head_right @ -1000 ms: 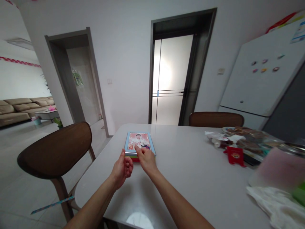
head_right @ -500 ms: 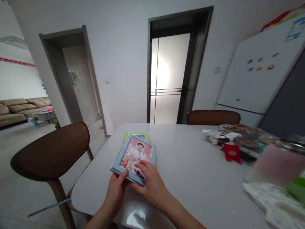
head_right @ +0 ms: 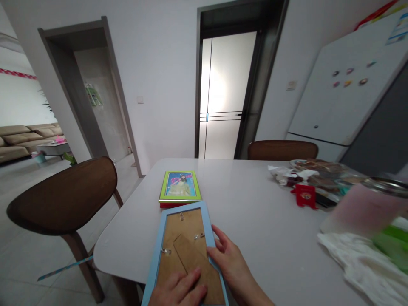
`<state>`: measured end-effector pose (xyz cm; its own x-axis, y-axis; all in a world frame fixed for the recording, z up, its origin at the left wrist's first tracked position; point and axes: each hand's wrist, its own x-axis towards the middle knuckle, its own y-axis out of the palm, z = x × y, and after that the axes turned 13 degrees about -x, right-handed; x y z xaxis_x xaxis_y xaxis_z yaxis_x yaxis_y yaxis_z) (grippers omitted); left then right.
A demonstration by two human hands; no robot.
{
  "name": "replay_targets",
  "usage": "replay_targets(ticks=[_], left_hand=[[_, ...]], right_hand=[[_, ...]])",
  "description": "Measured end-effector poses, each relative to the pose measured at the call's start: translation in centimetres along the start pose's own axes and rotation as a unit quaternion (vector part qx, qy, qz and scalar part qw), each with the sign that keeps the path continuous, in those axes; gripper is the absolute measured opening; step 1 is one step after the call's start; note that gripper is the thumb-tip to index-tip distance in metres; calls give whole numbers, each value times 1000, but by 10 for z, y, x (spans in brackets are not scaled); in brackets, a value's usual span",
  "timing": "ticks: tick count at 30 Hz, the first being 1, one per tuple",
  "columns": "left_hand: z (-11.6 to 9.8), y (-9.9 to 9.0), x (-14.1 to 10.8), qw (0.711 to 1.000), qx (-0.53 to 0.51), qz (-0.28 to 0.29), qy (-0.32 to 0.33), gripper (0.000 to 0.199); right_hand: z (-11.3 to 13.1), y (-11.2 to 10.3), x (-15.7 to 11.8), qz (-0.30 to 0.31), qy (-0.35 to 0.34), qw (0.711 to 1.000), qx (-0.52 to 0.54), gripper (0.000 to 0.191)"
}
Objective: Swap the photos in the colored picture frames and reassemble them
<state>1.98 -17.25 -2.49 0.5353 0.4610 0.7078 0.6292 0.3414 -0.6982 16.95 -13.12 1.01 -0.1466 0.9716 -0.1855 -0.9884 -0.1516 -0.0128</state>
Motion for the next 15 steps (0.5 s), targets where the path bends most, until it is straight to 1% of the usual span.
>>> replay_targets(ticks=[2,3,5,7,8,10,11,13,15], left_hand=[[4,5,-4,1000,-26,12,0,15],[6,6,-6,999,-43,16,-3,14],[12,1,-9,996,-83,35,-23,15],[18,-8,-13,989,-109,72,-67,26],[22,-13,-15,985,-110,88,-99,33],[31,-21,-20,974,-94,108,-174,45],[35,-23,-23,967,-85,109,-213,48],[44,-24,-27,948,-82,109,-286,52],[52,-21,-29,930,-92,100,-340,53]], right_hand=[[-13,-4,11,-25,-23,991,-126,69],[-18,-6,16,-46,-38,979,-198,67],[-27,-11,22,-85,-66,937,-332,61],[-30,-15,22,-107,-89,889,-437,54],[-31,-16,21,-108,-98,867,-476,51],[-30,-18,19,-99,-105,833,-534,46],[-28,-19,19,-92,-105,822,-552,45],[-26,-20,22,-84,-114,810,-568,44],[-23,-19,29,-84,-132,803,-574,41]])
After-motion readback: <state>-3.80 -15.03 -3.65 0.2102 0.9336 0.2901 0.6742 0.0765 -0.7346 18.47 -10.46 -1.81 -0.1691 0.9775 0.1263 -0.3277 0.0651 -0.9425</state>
